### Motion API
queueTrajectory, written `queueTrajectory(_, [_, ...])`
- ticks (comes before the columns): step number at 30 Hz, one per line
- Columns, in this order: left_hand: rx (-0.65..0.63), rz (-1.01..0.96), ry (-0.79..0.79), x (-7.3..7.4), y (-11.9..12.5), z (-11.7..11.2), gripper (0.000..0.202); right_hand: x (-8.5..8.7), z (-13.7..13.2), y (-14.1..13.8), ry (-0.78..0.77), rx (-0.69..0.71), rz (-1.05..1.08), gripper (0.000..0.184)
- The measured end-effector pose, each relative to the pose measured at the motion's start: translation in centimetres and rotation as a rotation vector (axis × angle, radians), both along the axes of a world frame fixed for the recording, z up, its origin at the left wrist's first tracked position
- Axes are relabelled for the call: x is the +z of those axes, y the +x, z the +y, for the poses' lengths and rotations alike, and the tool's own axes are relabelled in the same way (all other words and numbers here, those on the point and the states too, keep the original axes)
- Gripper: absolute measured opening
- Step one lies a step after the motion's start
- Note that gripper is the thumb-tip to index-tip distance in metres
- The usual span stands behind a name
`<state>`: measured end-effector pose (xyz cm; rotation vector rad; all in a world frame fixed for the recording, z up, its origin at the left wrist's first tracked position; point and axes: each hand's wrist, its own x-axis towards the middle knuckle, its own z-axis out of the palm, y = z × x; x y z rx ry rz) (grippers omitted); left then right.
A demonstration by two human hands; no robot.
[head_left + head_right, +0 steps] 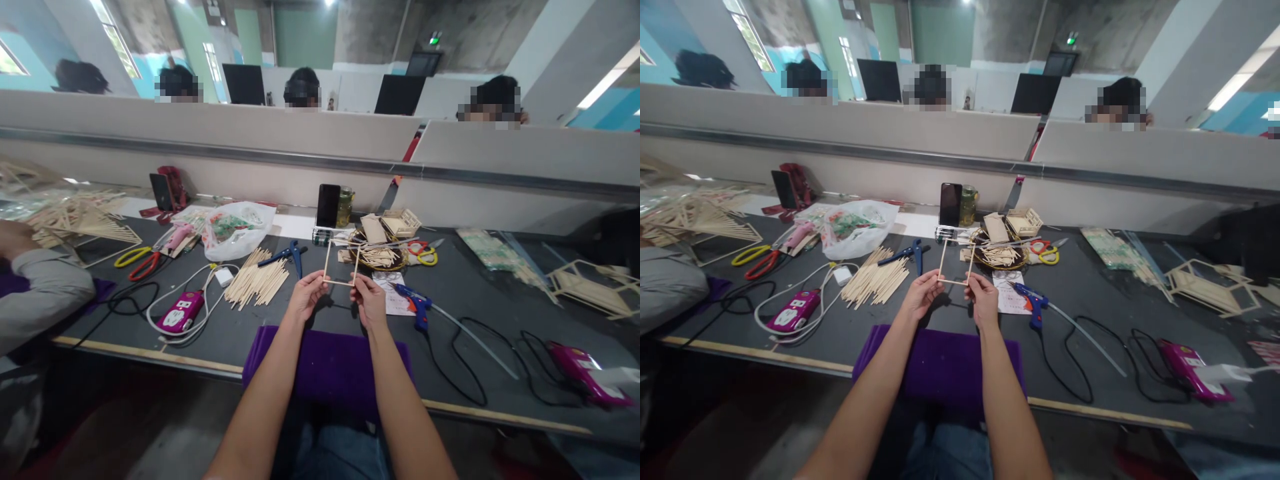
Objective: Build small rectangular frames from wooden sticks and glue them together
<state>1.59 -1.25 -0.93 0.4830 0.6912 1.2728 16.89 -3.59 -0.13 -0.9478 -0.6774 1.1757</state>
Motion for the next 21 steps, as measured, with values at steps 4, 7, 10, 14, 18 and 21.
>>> queueTrajectory(4, [-0.017, 0.004, 0.009, -0.16, -0.04, 0.04, 0.032, 0.09, -0.03, -0.01, -0.006, 0.008, 0.016, 0.030])
queueTrajectory(7, [-0.036, -0.012, 0.014, -0.19, -0.07, 0.05, 0.035, 0.04, 0.03, 0.00, -0.014, 0.009, 0.023, 0.031])
queueTrajectory(10, [-0.060, -0.033, 0.007, -0.05, -0.10, -0.05, 0.036, -0.03, 0.10, 0.02, -0.025, 0.021, 0.027, 0.032])
queueTrajectory(14, [-0.118, -0.050, 0.002, 0.20, -0.20, -0.32, 0.036, -0.03, 0.15, 0.05, -0.051, 0.047, 0.048, 0.035])
queueTrajectory(18, [-0.154, -0.067, 0.009, 0.23, -0.29, -0.46, 0.036, 0.01, 0.17, 0.08, -0.065, 0.078, 0.082, 0.037])
queueTrajectory(21, [-0.153, -0.070, -0.003, 0.22, -0.31, -0.47, 0.033, 0.00, 0.18, 0.08, -0.060, 0.095, 0.079, 0.037])
